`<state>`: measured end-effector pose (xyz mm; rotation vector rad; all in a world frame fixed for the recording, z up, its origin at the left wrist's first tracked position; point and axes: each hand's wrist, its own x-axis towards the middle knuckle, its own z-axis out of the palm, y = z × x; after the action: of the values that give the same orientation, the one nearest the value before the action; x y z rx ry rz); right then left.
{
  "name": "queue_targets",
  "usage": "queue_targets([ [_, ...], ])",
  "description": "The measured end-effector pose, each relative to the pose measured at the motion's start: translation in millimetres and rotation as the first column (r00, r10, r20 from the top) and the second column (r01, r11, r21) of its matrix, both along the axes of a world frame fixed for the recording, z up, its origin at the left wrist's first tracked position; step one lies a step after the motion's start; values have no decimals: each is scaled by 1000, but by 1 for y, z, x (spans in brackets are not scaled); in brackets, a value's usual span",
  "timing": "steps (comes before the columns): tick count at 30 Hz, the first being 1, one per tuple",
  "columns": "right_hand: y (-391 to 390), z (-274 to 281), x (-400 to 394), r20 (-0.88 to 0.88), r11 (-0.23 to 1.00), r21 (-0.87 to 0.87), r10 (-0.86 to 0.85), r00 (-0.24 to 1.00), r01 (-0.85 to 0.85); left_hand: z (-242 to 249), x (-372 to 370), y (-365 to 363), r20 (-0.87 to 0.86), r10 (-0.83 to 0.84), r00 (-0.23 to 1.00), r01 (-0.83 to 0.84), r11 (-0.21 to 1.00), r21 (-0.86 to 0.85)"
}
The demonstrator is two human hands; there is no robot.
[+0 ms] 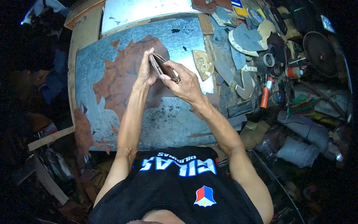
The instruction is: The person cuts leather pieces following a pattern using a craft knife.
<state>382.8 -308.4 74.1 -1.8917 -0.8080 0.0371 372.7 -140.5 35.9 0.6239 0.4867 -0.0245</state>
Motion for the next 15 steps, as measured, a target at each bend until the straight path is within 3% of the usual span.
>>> queue_targets([
  [5, 1, -6, -1, 3, 999, 43, -22, 1000, 22, -2, 1, 0, -3, -3, 1000, 3, 1000, 15],
  [11, -5, 5, -4, -140, 999, 32, -7, 990, 12, -11, 1, 0, -7, 10, 1000, -10, 999, 44],
  [15, -9, 0, -3, -76, 999, 26, -17, 997, 19, -10, 2, 1, 0, -7, 1000, 7, 1000, -19],
])
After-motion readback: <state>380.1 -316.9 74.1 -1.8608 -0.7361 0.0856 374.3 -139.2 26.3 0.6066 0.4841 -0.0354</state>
